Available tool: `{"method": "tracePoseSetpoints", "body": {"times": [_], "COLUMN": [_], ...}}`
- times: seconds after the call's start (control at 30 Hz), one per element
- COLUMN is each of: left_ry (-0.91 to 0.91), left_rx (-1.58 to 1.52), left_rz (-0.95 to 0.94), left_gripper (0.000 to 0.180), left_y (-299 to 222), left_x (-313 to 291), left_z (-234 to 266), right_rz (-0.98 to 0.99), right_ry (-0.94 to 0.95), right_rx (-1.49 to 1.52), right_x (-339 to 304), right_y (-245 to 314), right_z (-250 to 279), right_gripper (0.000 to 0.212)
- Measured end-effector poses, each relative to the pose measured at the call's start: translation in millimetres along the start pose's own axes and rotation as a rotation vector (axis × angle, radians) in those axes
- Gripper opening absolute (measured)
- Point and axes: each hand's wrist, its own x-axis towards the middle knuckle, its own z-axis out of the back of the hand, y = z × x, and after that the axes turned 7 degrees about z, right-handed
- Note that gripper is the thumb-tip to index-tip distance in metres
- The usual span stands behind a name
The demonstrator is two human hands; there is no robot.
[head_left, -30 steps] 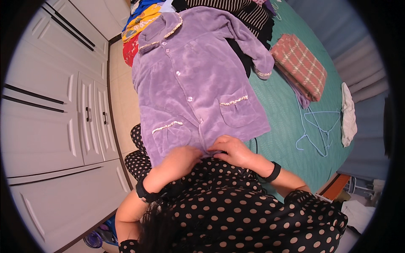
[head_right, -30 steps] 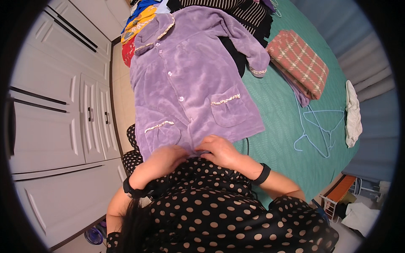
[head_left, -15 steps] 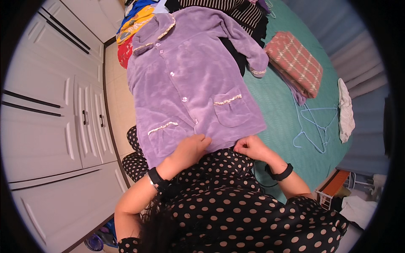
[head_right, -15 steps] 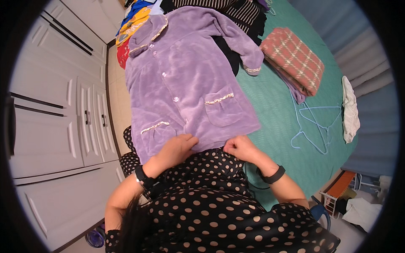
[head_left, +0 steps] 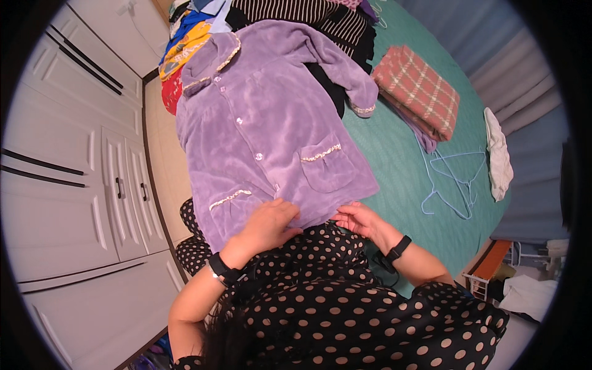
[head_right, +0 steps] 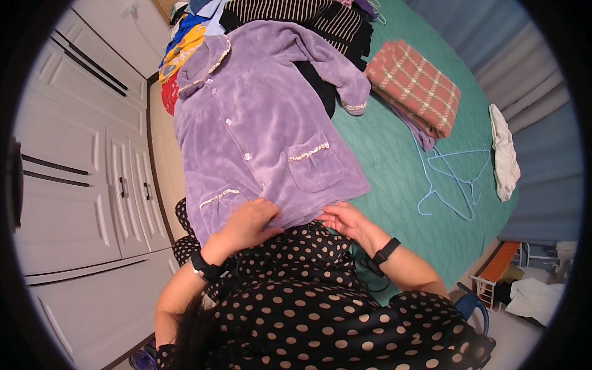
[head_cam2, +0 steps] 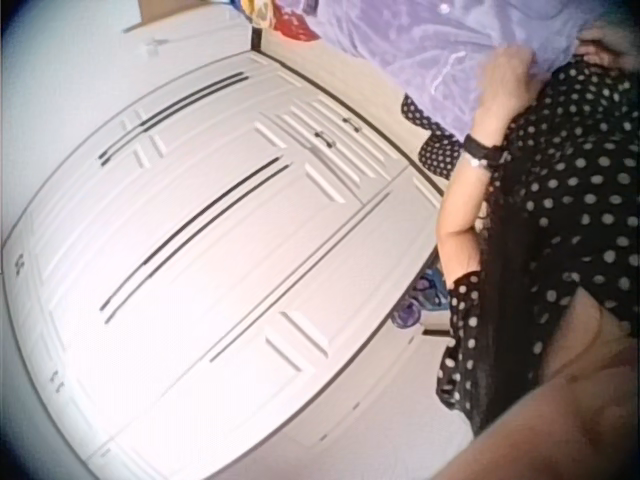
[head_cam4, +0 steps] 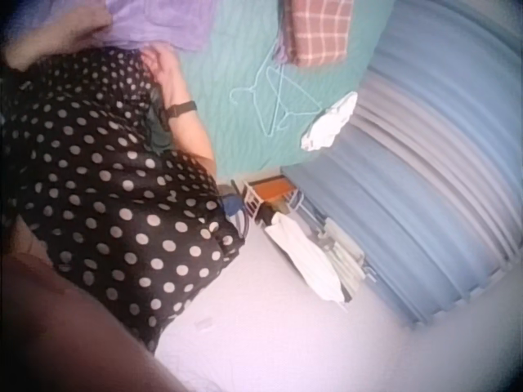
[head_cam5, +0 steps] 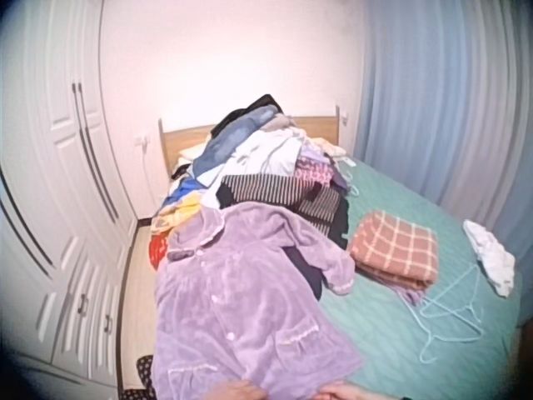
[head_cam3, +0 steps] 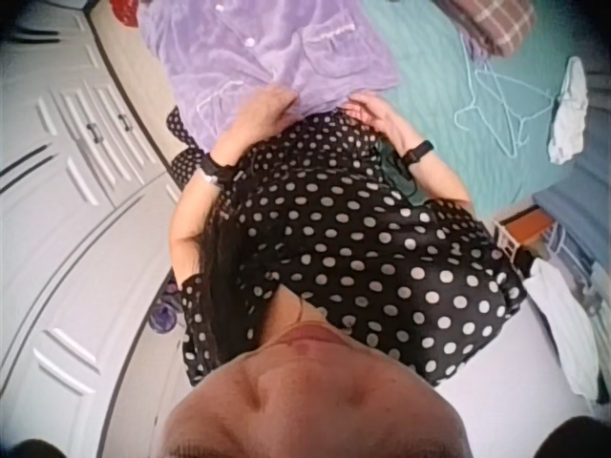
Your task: Folding various items of clothing including pants, a scarf, and a pajama top on a bed.
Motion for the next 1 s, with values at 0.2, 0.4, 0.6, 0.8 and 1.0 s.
{"method": "tracePoseSetpoints", "body": {"times": [0.2,0.4,0.6,0.8,1.0], "left_ry": [0.032,0.258,0.188,-0.114,-0.444], "left_rx": [0.007,-0.042,-0.167,-0.252,-0.063], "left_rz": [-0.053,-0.083,0.067,0.375,0.363], "left_gripper": [0.015,0.022,0.035,0.031,0.028], "left_y": [7.4,9.2,43.8,133.3,202.4], "left_x": [12.4,19.3,51.6,128.6,235.6], "left_z": [-18.1,4.5,98.0,180.5,226.5], "right_rz": [0.033,-0.162,-0.128,-0.195,-0.256], "right_ry": [0.085,0.122,-0.079,-0.215,-0.390], "right_rx": [0.051,0.151,0.107,0.085,0.072], "right_x": [-24.3,2.7,19.1,65.5,70.9], "right_y": [6.6,10.2,2.2,-27.7,-16.9], "right_z": [-27.9,-37.0,-22.9,20.7,-1.7], "right_gripper": [0.010,0.035,0.032,0.034,0.035]}}
